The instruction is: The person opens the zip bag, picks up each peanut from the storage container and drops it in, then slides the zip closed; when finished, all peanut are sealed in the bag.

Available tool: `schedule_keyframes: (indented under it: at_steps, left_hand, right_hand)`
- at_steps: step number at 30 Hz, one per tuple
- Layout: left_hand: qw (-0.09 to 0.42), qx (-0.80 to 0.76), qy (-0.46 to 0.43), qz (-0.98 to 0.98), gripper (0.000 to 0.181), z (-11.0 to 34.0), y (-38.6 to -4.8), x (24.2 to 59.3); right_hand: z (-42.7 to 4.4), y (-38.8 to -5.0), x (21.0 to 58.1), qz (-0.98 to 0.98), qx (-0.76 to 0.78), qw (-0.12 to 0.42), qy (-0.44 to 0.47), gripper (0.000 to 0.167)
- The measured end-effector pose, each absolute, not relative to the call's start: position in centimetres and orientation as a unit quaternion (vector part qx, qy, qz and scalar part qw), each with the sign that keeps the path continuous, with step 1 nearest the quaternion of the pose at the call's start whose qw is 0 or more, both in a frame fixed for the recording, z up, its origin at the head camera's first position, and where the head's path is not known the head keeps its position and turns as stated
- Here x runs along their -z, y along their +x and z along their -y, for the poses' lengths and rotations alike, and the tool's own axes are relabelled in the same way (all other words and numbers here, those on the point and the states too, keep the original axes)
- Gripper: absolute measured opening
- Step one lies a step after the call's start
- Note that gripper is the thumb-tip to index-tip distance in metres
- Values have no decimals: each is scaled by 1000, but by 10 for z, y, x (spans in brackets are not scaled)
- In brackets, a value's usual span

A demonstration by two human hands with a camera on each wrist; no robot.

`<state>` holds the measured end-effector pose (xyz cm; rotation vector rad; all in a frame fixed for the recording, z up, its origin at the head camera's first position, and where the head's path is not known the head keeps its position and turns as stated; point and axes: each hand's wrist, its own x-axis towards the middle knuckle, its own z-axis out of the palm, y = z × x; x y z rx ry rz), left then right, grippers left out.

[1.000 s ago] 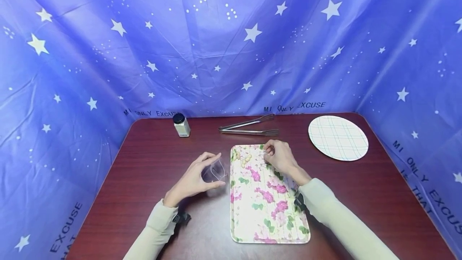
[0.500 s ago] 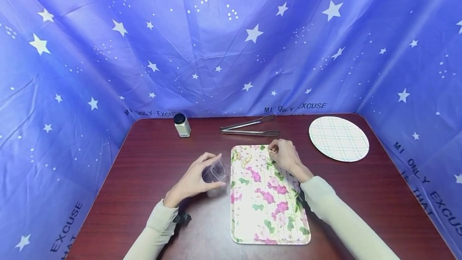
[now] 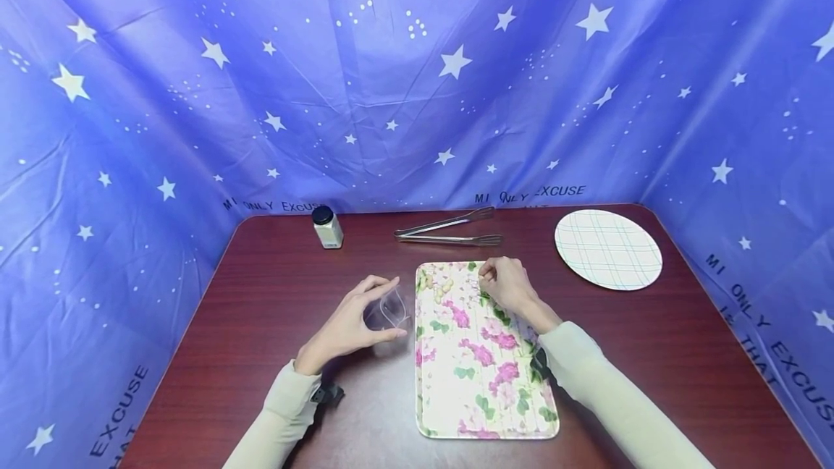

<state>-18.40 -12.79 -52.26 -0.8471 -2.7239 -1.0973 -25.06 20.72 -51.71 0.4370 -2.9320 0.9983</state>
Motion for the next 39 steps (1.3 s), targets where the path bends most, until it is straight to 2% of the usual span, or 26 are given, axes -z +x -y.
schedule_keyframes:
  at_steps: [8, 15, 25, 39]
  left_hand:
    - [45, 353, -276, 893, 94, 128, -183, 522]
    - [36, 357, -274, 892, 94, 128, -181, 520]
    - [31, 356, -277, 892, 94, 128, -180, 518]
    - [27, 362, -289, 885, 95, 126, -182, 517]
  right_hand:
    - [-188, -236, 514, 916, -365, 11, 166, 4]
    - [-168, -223, 517, 903, -396, 11, 167, 7]
    - [-135, -204, 508, 869, -466, -8, 165, 11]
    - [-99, -191, 496, 822, -528, -38, 208, 12]
